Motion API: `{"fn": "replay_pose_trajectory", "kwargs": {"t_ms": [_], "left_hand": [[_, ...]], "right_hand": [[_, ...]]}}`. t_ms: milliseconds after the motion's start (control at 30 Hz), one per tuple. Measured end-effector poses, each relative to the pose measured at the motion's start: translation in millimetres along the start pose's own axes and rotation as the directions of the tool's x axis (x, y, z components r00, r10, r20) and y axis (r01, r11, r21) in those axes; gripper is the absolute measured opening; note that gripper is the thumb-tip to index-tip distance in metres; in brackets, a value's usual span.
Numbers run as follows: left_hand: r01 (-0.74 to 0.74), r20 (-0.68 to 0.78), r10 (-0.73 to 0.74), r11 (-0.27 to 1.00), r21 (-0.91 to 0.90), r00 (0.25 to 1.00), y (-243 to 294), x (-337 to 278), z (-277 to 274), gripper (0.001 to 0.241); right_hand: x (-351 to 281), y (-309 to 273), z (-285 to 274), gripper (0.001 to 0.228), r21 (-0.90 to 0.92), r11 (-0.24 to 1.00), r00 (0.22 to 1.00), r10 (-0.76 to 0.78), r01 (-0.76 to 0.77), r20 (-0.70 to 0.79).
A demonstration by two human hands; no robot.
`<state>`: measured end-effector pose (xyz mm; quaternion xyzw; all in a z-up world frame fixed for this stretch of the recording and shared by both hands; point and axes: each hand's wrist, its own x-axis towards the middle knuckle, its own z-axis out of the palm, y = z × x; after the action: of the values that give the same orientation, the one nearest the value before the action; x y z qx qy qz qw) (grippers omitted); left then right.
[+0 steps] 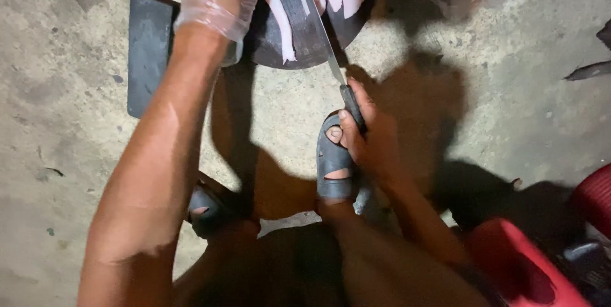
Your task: Slicing raw meat into thin strips on a wooden cutting board using a large knife.
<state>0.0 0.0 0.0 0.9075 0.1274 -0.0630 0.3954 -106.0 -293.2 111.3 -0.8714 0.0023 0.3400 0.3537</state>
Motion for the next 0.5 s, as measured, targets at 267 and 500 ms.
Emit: {"fn": "replay_pose_trajectory", "kwargs": {"t_ms": [267, 500], "left_hand": [[-0.052, 0.012, 0.051, 0.986, 0.156, 0.999, -12.3, 1.0, 2.9, 0.018], [-0.088, -0.116, 0.104, 0.987, 0.133, 0.988, -26.7, -7.1, 11.3, 0.022]], "right_hand": [[2.2, -0.3, -9.4, 0.052, 0.072, 0.994, 0.994, -0.084, 0.088, -0.063], [-3.3, 6.1, -8.4, 0.053, 0.044, 0.998, 0.998, -0.048, 0.049, -0.035]]}}
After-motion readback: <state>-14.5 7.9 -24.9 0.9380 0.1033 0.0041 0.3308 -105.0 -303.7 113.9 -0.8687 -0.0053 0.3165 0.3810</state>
